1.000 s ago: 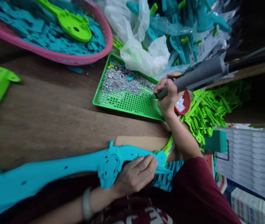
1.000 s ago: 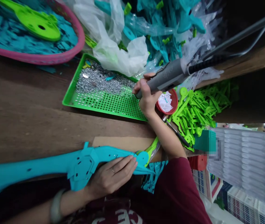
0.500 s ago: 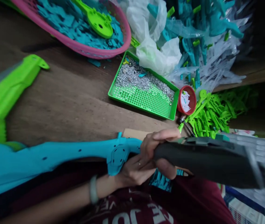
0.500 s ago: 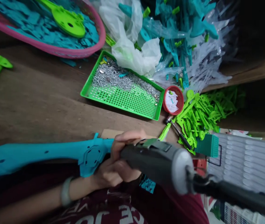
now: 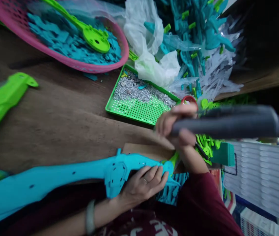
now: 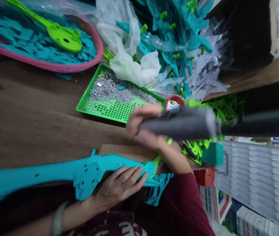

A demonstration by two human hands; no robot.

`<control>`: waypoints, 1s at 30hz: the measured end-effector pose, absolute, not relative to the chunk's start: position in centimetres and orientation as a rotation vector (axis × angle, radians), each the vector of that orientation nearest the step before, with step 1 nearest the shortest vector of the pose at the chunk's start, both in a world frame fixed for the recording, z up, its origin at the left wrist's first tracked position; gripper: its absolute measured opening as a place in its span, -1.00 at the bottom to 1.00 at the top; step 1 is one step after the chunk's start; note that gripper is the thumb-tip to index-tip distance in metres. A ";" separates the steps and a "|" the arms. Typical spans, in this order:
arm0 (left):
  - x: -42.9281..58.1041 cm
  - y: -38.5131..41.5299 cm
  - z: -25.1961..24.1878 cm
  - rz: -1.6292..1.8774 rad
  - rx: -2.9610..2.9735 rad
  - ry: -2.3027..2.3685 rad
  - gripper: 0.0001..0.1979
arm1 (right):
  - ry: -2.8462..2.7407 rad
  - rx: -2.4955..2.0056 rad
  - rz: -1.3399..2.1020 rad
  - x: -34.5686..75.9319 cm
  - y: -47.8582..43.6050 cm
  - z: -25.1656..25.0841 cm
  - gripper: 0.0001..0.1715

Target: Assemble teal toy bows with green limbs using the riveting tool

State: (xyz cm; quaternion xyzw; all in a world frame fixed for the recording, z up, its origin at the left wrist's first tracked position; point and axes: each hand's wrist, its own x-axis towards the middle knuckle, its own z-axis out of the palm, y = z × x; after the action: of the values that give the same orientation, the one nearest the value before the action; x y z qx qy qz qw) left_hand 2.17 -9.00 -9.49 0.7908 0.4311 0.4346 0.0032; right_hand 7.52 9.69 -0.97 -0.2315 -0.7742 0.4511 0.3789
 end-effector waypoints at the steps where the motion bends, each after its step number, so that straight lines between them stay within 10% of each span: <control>1: 1.9 -8.7 -9.1 1.373 2.531 1.335 -0.74 | -1.758 -0.544 1.018 7.0 11.5 -1.0 -0.60; 30: 1.6 -8.0 -9.0 1.404 2.682 1.061 -0.76 | -1.417 -0.757 1.035 6.2 15.5 -0.9 -0.56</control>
State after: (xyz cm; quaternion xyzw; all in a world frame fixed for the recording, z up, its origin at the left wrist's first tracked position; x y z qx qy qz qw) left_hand 1.60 -7.96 -8.99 0.8357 0.3306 0.4373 -0.0333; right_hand 6.17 15.55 -0.92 -0.3234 -0.6056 0.4423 0.5770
